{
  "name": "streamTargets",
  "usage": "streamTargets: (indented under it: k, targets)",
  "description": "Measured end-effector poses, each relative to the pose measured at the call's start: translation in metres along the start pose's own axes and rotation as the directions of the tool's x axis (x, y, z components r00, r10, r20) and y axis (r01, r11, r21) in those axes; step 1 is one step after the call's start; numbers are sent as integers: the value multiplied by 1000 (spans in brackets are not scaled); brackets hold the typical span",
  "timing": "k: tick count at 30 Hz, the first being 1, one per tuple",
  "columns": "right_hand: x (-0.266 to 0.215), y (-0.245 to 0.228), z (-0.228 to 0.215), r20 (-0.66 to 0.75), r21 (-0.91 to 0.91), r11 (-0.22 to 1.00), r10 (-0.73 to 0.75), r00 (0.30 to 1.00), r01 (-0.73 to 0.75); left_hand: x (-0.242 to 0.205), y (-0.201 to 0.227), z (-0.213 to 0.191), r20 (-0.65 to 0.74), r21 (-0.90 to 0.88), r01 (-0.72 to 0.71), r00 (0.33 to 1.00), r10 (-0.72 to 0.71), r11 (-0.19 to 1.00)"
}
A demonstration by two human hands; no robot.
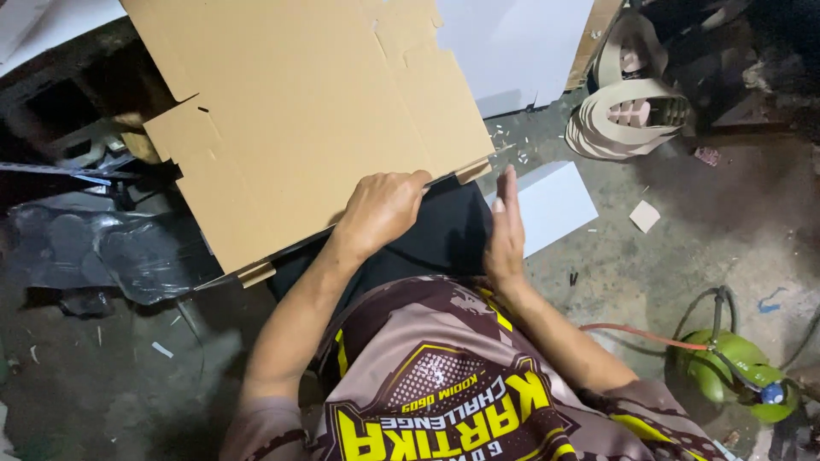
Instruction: Assembling cardboard boxes from flat templates by folding and interlocking flaps.
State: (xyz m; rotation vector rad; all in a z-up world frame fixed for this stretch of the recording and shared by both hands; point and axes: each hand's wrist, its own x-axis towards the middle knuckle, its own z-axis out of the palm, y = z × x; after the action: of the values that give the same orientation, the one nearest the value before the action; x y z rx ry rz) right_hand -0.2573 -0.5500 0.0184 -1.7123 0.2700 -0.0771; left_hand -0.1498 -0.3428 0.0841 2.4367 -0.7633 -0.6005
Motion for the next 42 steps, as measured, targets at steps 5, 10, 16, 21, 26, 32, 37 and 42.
streamTargets:
  k: [5,10,16,21,26,32,37,42]
  targets:
    - [24,25,23,31,58,996,-64,997,62,-2,0,1,9,-25,10,1000,-10,1000]
    - [44,-6,55,51,200,972,-140,989,127,-3,2,5,-14,-26,1,1000,-1,1000]
    - [61,-26,64,186,79,996,12,982,-27,-3,2,6,-16,-21,-10,1000,9,1000]
    - [67,-43,61,367,90,991,60,928,-100,0,-5,16,-39,45,-43,998,45,998]
    - [70,-30,54,380,105,994,-3,925,-40,-1,-9,29,-293,76,-38,954,59,996]
    - [69,-30,54,367,116,993,-30,930,-14,-4,-8,33,-382,130,-36,920,84,991]
    - [72,-43,48,451,148,988,-38,892,-33,0,-6,37,-555,267,-23,813,174,963]
    - [78,-7,47,496,136,984,36,867,-119,0,-1,36,-630,389,19,735,251,921]
